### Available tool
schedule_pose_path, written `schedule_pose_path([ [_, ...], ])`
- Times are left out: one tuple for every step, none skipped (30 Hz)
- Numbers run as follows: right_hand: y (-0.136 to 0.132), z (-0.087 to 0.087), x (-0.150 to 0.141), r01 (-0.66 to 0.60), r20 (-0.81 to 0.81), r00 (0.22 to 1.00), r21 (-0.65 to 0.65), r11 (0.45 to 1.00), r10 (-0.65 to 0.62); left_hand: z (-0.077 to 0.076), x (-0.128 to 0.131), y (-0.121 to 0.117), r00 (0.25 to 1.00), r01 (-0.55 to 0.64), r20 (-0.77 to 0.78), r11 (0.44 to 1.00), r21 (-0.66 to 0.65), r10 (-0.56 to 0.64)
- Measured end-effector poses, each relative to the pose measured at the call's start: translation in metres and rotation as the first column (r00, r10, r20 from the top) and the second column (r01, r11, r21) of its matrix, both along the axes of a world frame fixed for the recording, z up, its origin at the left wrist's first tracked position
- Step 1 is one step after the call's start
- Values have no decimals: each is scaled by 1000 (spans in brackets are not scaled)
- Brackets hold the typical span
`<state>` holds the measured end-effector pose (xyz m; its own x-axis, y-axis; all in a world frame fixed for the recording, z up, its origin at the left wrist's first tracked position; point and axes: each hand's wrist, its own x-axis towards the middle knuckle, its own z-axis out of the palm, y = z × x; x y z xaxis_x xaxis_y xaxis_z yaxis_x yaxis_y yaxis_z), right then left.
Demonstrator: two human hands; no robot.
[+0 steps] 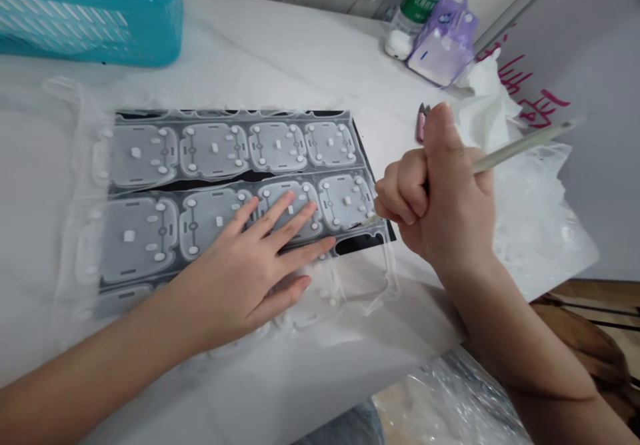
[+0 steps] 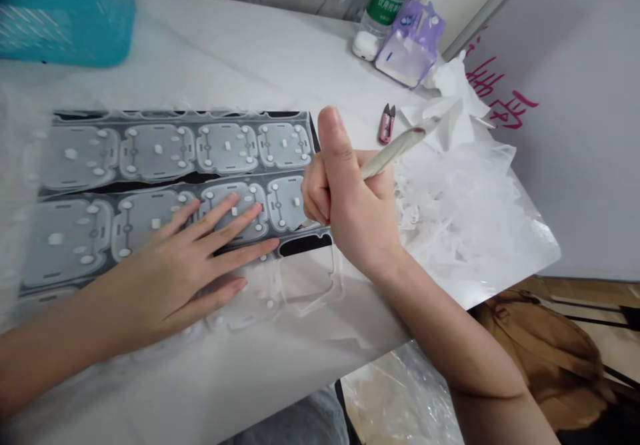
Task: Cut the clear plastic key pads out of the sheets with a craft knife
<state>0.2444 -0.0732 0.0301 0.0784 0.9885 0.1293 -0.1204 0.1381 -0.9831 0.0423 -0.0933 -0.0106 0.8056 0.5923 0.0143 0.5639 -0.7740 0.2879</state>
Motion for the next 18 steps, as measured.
schedule_pose_path([
  [0,0,0,9,14,1000,3,1000,-9,0,0,0,1000,0,4,1000,1,0],
  [-1,0,0,16,25,1000,11,1000,-16,0,0,1,1000,4,7,1000,1,-4],
  [-1,-1,0,19,30,999,23,1000,-20,0,-1,1,1000,5,12,1000,1,-5],
  [-2,-1,0,17,29,999,35,999,-18,0,-1,1,1000,5,17,1000,0,-5],
  [-2,-1,0,13,26,1000,43,999,-14,1,-1,1,1000,4,21,1000,-1,-4],
  [-3,-1,0,7,23,1000,42,999,-8,1,-1,1,1000,3,22,1000,-1,-3],
  [-4,-1,0,1,18,1000,36,999,-2,1,-1,1,1000,4,21,1000,1,-4],
  [-4,-1,0,-6,14,1000,27,1000,5,0,-1,0,1000,8,18,1000,4,-8],
  [-5,-1,0,-13,10,1000,21,1000,12,0,-1,0,1000,8,19,1000,9,-8],
  [-5,-1,-1,-20,10,1000,23,1000,19,0,-1,0,1000,8,22,1000,12,-9],
  [-6,-2,-1,-21,18,1000,38,999,20,0,-1,0,1000,8,26,1000,11,-8],
  [-6,-2,-2,-17,37,999,64,998,15,0,-1,0,999,8,32,1000,8,-8],
  [-7,-2,-3,-8,71,997,91,996,1,0,-1,0,999,7,36,1000,1,-7],
  [-9,-1,-4,0,117,993,114,993,-13,0,-1,0,999,6,33,1000,-5,-6],
  [-10,-1,-5,6,167,985,133,991,-28,0,-1,0,1000,7,23,1000,-10,-7],
  [-12,0,-6,7,215,976,147,989,-39,0,-1,0,1000,9,11,1000,-10,-9],
  [-13,1,-7,-2,254,966,154,988,-38,0,0,1,1000,5,0,1000,-6,-5],
  [-15,2,-7,-23,285,958,152,988,-22,0,0,1,1000,3,-9,1000,-1,-3],
])
